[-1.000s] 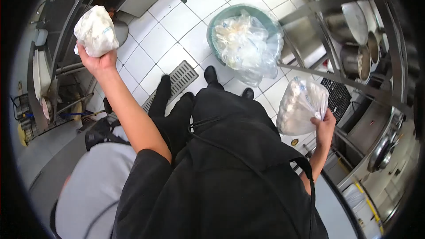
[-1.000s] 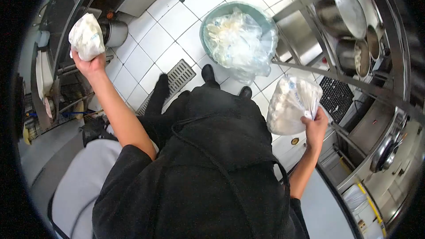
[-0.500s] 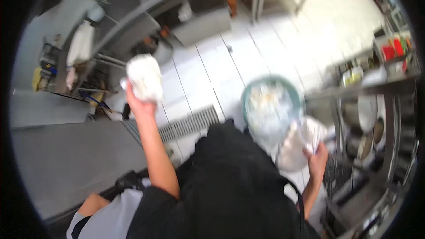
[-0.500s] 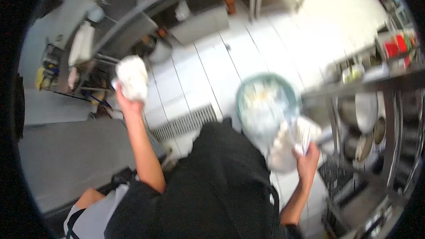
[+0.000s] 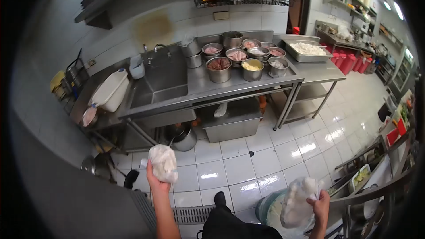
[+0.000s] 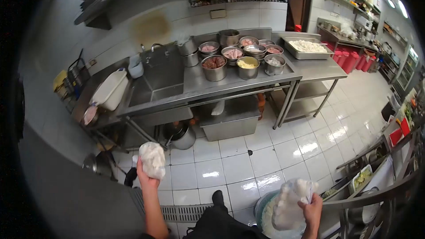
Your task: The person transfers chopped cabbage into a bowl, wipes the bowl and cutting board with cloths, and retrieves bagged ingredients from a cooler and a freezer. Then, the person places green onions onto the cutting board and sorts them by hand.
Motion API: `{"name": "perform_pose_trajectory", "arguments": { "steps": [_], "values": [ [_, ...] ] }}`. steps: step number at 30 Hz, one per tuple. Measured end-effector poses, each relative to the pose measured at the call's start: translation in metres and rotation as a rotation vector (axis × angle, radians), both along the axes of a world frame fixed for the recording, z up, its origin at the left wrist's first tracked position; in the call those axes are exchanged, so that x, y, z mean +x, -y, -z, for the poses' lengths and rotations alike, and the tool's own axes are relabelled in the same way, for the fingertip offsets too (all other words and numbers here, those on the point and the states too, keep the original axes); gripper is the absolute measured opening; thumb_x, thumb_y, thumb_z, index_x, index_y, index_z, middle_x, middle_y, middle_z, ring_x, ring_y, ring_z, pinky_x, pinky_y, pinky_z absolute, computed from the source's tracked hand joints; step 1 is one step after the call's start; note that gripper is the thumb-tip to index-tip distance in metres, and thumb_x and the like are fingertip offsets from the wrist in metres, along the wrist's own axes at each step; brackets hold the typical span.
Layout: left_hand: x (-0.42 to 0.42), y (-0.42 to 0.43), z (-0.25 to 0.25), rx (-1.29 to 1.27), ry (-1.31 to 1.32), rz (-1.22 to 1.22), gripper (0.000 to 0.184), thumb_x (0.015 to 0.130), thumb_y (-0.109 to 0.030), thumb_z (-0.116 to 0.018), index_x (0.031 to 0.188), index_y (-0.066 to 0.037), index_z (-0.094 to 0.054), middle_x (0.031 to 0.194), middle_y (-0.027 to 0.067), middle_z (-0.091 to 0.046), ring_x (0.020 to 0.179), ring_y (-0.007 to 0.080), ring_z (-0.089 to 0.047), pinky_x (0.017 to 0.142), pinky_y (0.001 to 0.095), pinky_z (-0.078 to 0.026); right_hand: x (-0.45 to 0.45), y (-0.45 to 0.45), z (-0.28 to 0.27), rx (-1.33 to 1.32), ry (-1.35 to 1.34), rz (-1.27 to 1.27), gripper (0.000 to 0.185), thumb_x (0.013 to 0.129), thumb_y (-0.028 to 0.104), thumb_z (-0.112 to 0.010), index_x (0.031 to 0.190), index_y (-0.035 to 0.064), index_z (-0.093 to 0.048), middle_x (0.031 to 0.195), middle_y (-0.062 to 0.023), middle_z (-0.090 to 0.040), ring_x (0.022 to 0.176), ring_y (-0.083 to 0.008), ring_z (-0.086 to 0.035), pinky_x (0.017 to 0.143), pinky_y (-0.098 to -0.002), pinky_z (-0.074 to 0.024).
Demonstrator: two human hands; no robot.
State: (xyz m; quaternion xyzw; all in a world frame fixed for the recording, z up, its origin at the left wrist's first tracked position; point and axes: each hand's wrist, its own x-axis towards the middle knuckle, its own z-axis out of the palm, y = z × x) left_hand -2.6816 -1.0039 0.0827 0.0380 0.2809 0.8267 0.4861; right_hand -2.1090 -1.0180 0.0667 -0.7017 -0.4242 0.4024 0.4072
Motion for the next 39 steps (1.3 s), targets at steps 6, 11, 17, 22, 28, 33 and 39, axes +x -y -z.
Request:
{"name": "perform_pose_trajectory", "arguments": {
  "steps": [6,11,17,22,28,33,39],
  "values": [
    [-0.071,-0.067,-0.001,-0.045,0.026,0.096,0.054,0.097,-0.042,-0.049,0.138,-0.007,-0.048,0.136,0.0116,-0.055,0.124,0.0319,-0.054,0.104,0.0462,-0.044,-0.072,-0.085,-0.037,0.112,-0.132,0.124,0.037,0.067,-0.012,-0.069,0.102,-0.0028,-0.063,0.093,-0.0047,-0.068,0.081,-0.0130,-0.062,0.077,-0.0275,-0.0478],
    [-0.097,-0.128,-0.014,0.007,0.034,0.156,0.054,0.096,-0.041,-0.051,0.138,-0.007,-0.047,0.135,0.0118,-0.056,0.121,0.0329,-0.055,0.102,0.0474,-0.046,-0.097,-0.147,-0.067,0.259,-0.112,0.207,0.030,0.072,-0.008,-0.066,0.101,-0.0018,-0.063,0.090,-0.0027,-0.066,0.078,-0.0115,-0.059,0.074,-0.0264,-0.0467],
    [-0.108,-0.198,-0.002,0.017,0.026,0.183,0.052,0.095,-0.040,-0.053,0.135,-0.007,-0.050,0.132,0.0129,-0.057,0.119,0.0327,-0.057,0.099,0.0470,-0.048,-0.102,-0.239,-0.127,0.383,-0.218,0.234,0.023,0.075,-0.005,-0.066,0.097,-0.0024,-0.059,0.087,-0.0046,-0.063,0.076,-0.0133,-0.059,0.073,-0.0277,-0.0477],
    [-0.097,-0.261,0.002,0.017,0.057,0.128,0.052,0.095,-0.038,-0.052,0.135,-0.005,-0.048,0.132,0.0146,-0.057,0.119,0.0329,-0.056,0.099,0.0472,-0.048,-0.093,-0.353,-0.184,0.503,-0.408,0.156,0.023,0.080,-0.004,-0.062,0.102,-0.0012,-0.056,0.086,-0.0054,-0.062,0.076,-0.0162,-0.062,0.073,-0.0299,-0.0523],
    [-0.071,-0.357,0.000,0.011,0.072,-0.016,0.051,0.095,-0.039,-0.052,0.134,-0.005,-0.050,0.130,0.0139,-0.058,0.118,0.0319,-0.057,0.098,0.0469,-0.049,-0.113,-0.559,-0.294,0.719,-0.718,-0.179,0.019,0.086,0.005,-0.063,0.102,-0.0015,-0.056,0.093,-0.0091,-0.064,0.082,-0.0199,-0.065,0.081,-0.0353,-0.0561],
    [-0.042,-0.420,-0.019,0.021,0.021,-0.100,0.051,0.096,-0.040,-0.050,0.133,-0.005,-0.051,0.130,0.0128,-0.058,0.118,0.0304,-0.058,0.099,0.0449,-0.048,-0.121,-0.745,-0.400,0.786,-1.111,-0.283,0.027,0.097,0.009,-0.049,0.114,-0.0125,-0.047,0.114,-0.0272,-0.058,0.108,-0.0380,-0.060,0.102,-0.0490,-0.0475],
    [-0.024,-0.456,-0.011,-0.019,0.095,-0.196,0.046,0.094,-0.037,-0.052,0.129,-0.006,-0.056,0.127,0.0124,-0.061,0.116,0.0305,-0.059,0.099,0.0432,-0.049,-0.139,-0.950,-0.469,0.935,-1.332,-0.021,0.027,0.096,0.007,-0.046,0.119,-0.0042,-0.052,0.125,-0.0204,-0.057,0.115,-0.0353,-0.055,0.106,-0.0563,-0.0389]
  ]
}}
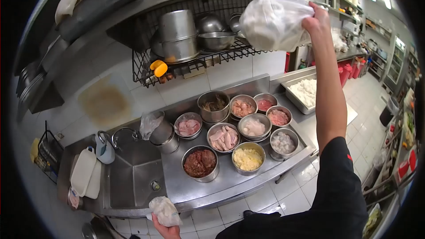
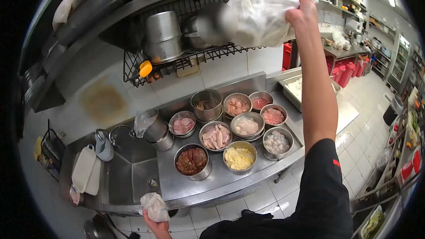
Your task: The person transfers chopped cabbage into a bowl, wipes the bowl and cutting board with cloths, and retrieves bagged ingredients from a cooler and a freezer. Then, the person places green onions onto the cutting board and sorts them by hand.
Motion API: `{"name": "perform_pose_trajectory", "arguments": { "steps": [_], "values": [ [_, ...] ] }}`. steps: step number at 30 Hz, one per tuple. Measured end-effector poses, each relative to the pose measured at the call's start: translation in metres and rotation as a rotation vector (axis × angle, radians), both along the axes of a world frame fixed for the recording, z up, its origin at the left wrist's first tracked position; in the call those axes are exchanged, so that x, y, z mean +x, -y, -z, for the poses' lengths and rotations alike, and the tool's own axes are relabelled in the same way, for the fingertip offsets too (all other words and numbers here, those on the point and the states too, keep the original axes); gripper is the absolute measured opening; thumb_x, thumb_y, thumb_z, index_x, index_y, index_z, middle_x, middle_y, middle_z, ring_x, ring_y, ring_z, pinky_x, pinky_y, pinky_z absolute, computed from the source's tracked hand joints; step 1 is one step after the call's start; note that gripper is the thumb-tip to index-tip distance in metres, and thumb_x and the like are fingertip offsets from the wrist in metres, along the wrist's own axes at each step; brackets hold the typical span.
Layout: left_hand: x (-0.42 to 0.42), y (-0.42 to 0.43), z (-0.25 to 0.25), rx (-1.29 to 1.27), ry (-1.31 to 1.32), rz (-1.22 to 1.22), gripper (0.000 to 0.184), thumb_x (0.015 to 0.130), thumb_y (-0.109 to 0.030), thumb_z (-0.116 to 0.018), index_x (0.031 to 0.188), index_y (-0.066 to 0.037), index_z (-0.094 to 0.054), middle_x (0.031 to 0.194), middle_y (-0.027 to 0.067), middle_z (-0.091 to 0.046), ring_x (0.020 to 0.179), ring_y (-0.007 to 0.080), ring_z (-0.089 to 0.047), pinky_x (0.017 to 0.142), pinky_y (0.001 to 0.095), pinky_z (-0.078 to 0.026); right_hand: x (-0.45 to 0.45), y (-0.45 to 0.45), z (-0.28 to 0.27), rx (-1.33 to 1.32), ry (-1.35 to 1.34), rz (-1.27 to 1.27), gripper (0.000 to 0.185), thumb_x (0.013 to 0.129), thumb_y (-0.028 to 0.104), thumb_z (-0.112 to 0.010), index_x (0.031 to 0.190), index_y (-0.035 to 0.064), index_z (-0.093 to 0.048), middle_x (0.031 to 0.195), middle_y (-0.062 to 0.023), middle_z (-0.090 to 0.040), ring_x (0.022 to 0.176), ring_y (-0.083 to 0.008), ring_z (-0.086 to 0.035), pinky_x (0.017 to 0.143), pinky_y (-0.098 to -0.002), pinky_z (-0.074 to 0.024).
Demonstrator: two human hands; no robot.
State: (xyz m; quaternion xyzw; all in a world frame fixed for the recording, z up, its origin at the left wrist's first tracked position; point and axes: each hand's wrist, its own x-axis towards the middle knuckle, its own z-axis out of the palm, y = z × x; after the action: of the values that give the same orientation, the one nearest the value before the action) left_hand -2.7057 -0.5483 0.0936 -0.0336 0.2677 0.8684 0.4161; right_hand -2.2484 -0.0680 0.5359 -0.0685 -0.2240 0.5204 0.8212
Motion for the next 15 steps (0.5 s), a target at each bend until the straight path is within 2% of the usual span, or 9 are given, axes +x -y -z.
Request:
{"name": "perform_pose_trajectory", "arguments": {
  "steps": [1,3,8,10,14,15],
  "values": [
    [0.001,0.000,0.007,-0.002,-0.009,-0.026,0.046,0.095,-0.037,-0.052,0.129,-0.006,-0.056,0.127,0.0124,-0.061,0.116,0.0304,-0.059,0.099,0.0434,-0.049,0.002,-0.039,-0.004,0.005,-0.048,-0.010,0.026,0.094,0.005,-0.045,0.116,-0.0076,-0.051,0.123,-0.0213,-0.058,0.113,-0.0355,-0.056,0.105,-0.0573,-0.0401],
    [0.005,-0.003,0.018,0.007,-0.023,-0.079,0.047,0.095,-0.037,-0.051,0.129,-0.006,-0.055,0.127,0.0123,-0.061,0.116,0.0303,-0.059,0.100,0.0439,-0.048,0.008,-0.106,-0.019,-0.002,-0.114,-0.032,0.026,0.094,0.004,-0.044,0.115,-0.0078,-0.052,0.119,-0.0210,-0.058,0.112,-0.0355,-0.057,0.103,-0.0587,-0.0405],
    [0.012,-0.006,0.024,-0.071,-0.025,-0.172,0.049,0.096,-0.039,-0.049,0.133,-0.006,-0.052,0.130,0.0118,-0.059,0.119,0.0296,-0.057,0.101,0.0439,-0.048,-0.015,-0.173,-0.021,-0.031,-0.161,-0.090,0.032,0.091,0.006,-0.049,0.120,-0.0066,-0.049,0.123,-0.0220,-0.053,0.116,-0.0360,-0.052,0.103,-0.0593,-0.0399],
    [0.011,-0.014,0.022,-0.113,0.041,-0.186,0.050,0.096,-0.038,-0.047,0.135,-0.006,-0.051,0.132,0.0117,-0.057,0.120,0.0295,-0.056,0.102,0.0437,-0.047,-0.012,-0.186,-0.017,-0.021,-0.123,-0.096,0.036,0.089,0.008,-0.051,0.122,-0.0060,-0.047,0.126,-0.0225,-0.049,0.118,-0.0362,-0.050,0.104,-0.0593,-0.0395],
    [-0.010,-0.023,0.033,-0.186,-0.035,-0.105,0.048,0.098,-0.036,-0.047,0.136,-0.006,-0.050,0.133,0.0133,-0.057,0.118,0.0303,-0.057,0.099,0.0456,-0.049,0.012,-0.210,0.012,0.008,0.054,-0.132,0.044,0.087,0.010,-0.056,0.127,-0.0046,-0.044,0.132,-0.0236,-0.043,0.123,-0.0368,-0.045,0.105,-0.0592,-0.0387],
    [-0.028,-0.021,0.051,-0.215,-0.055,-0.092,0.047,0.098,-0.034,-0.049,0.135,-0.006,-0.050,0.132,0.0138,-0.057,0.117,0.0303,-0.058,0.098,0.0462,-0.050,0.022,-0.212,0.025,0.011,0.115,-0.147,0.047,0.086,0.011,-0.057,0.128,-0.0043,-0.043,0.134,-0.0239,-0.042,0.124,-0.0369,-0.044,0.105,-0.0592,-0.0385]
  ]
}}
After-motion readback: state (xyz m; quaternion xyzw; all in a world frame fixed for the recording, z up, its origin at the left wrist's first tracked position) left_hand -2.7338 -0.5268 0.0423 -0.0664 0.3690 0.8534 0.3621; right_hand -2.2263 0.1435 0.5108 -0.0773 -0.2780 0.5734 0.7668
